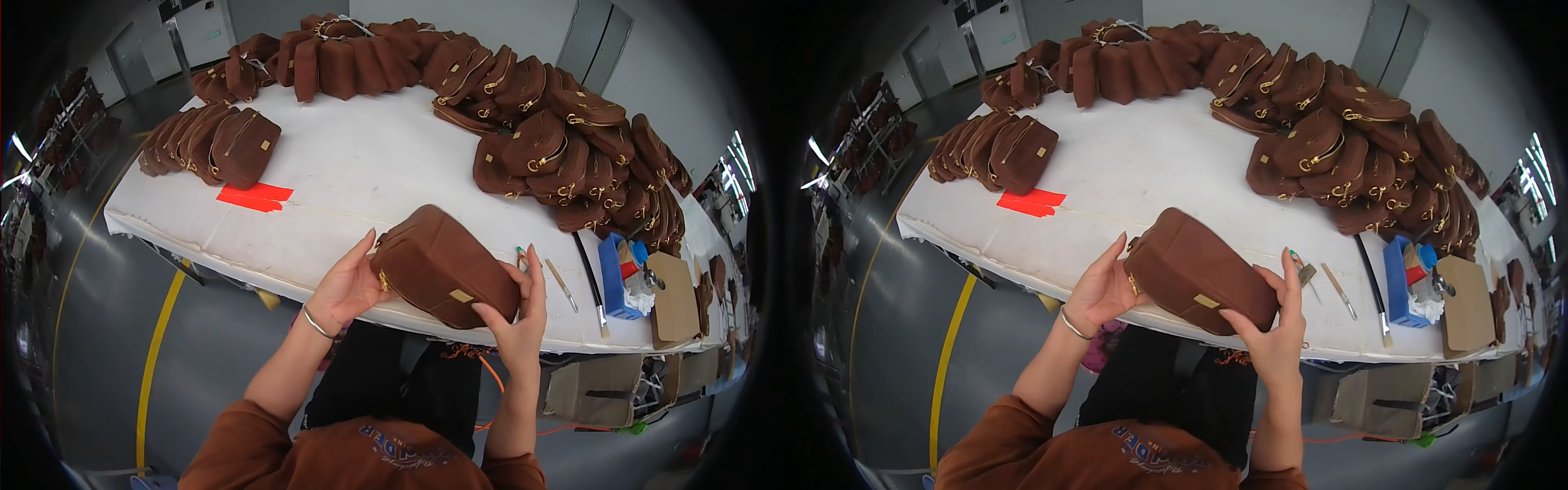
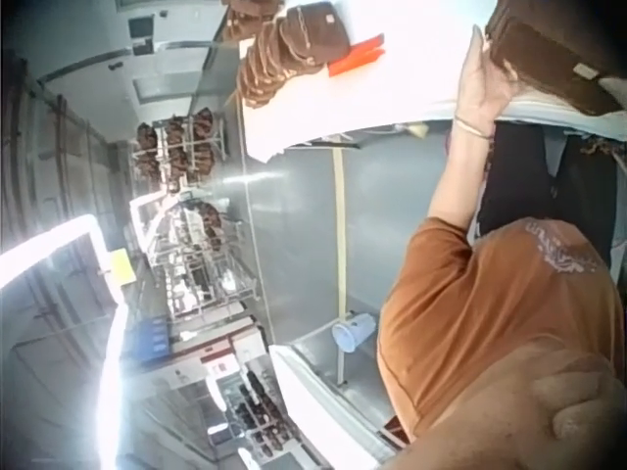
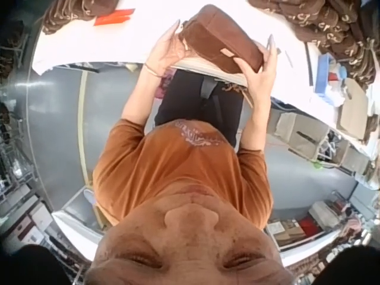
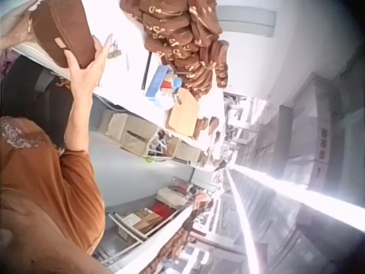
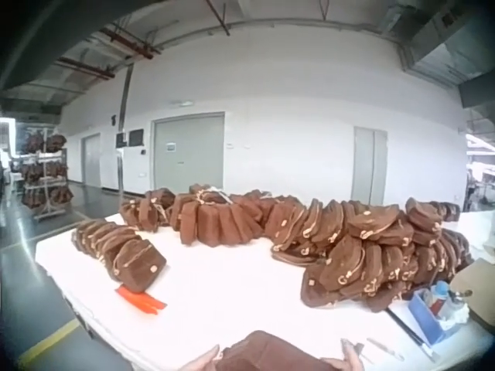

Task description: Inspecting, cleaning, and marking small brown leather bags at a finishing station.

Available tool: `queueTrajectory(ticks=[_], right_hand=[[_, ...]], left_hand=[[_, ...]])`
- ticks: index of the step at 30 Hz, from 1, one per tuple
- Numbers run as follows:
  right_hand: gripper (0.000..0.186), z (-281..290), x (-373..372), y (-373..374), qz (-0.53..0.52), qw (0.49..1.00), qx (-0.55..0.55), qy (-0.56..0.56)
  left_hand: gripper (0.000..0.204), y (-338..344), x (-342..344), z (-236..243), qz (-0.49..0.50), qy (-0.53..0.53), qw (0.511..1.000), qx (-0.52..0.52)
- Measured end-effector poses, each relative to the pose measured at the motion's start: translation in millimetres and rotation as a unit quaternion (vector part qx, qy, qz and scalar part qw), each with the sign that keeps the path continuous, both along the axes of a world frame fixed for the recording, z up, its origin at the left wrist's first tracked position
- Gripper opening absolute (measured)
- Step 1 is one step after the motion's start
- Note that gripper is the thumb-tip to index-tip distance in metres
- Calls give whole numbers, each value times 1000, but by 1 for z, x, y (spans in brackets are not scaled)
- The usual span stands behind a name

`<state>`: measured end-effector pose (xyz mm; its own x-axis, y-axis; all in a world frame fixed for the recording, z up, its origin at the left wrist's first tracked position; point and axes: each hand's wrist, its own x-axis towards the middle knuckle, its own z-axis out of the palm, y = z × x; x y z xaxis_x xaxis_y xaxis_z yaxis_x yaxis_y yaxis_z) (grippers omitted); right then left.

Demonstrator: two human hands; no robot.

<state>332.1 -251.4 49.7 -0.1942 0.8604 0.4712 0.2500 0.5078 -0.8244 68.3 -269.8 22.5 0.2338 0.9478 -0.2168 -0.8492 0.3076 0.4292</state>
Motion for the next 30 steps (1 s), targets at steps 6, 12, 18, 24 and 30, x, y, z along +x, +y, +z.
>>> queueTrajectory(ticks=[6, 12, 18, 24, 30], right_hand=[[67, -26, -13, 18, 32, 955, -183, 229], [60, -62, -52, 10, 4, 905, -306, 295], [49, -64, -62, 8, 31, 908, -327, 259], [45, -71, -53, 10, 27, 922, -293, 252], [41, -81, -63, 12, 72, 935, -264, 224]], left_hand=[[47, -10, 7, 21, 0, 118, 981, 156], [46, -15, 27, -7, 47, 275, 949, 150], [34, 36, -72, 42, 115, 482, 851, 177], [36, 109, -188, 90, 175, 711, 661, 164], [36, 133, -317, 55, 293, 896, 322, 87]])
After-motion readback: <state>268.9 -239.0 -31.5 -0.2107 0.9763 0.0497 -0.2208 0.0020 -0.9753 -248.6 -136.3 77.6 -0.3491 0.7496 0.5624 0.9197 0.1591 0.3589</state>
